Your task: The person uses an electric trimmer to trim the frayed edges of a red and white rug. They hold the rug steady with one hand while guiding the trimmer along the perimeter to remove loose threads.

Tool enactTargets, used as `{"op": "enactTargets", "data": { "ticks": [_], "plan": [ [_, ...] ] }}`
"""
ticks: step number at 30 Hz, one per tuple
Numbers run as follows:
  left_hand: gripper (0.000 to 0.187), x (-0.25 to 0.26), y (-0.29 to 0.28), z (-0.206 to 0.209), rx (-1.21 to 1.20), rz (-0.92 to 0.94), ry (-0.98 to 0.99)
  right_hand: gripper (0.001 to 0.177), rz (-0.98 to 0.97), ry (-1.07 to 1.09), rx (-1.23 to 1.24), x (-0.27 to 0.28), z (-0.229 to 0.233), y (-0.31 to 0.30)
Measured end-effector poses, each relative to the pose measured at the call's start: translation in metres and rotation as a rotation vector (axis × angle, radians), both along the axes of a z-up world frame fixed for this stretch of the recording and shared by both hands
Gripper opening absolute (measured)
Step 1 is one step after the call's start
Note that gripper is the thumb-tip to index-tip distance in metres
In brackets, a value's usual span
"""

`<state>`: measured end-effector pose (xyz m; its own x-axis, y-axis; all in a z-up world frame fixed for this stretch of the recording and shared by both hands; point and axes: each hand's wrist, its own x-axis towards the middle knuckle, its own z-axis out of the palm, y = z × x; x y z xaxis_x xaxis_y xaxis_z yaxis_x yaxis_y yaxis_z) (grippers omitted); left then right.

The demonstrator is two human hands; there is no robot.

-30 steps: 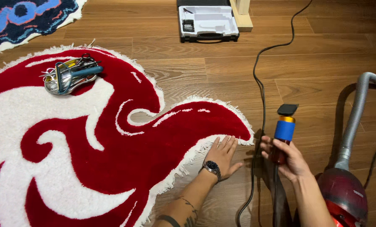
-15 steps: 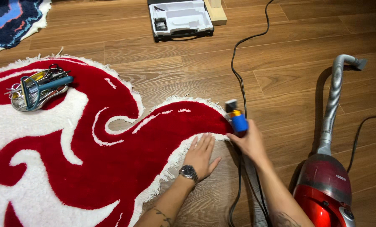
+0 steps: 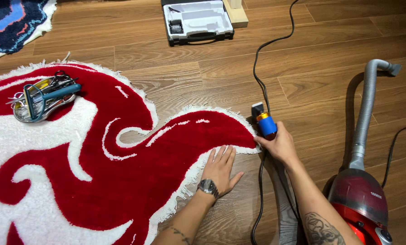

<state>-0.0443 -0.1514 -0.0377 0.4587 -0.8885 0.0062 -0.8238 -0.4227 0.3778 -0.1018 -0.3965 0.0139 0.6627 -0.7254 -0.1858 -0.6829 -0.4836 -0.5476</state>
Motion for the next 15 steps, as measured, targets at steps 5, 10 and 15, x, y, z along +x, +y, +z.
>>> {"op": "enactTargets", "data": {
  "ticks": [5, 10, 15],
  "plan": [
    [0.09, 0.003, -0.038, -0.008, 0.091, -0.112, -0.025, 0.067, -0.132, -0.076, 0.064, 0.005, -0.031, -0.017],
    [0.076, 0.012, -0.066, -0.037, 0.006, -0.289, -0.001, 0.057, -0.234, -0.191, 0.206, 0.011, -0.038, 0.0],
    [0.086, 0.078, -0.031, 0.035, 0.057, 0.1, -0.139, 0.053, -0.283, -0.235, 0.272, 0.006, -0.062, -0.007]
  ]
}}
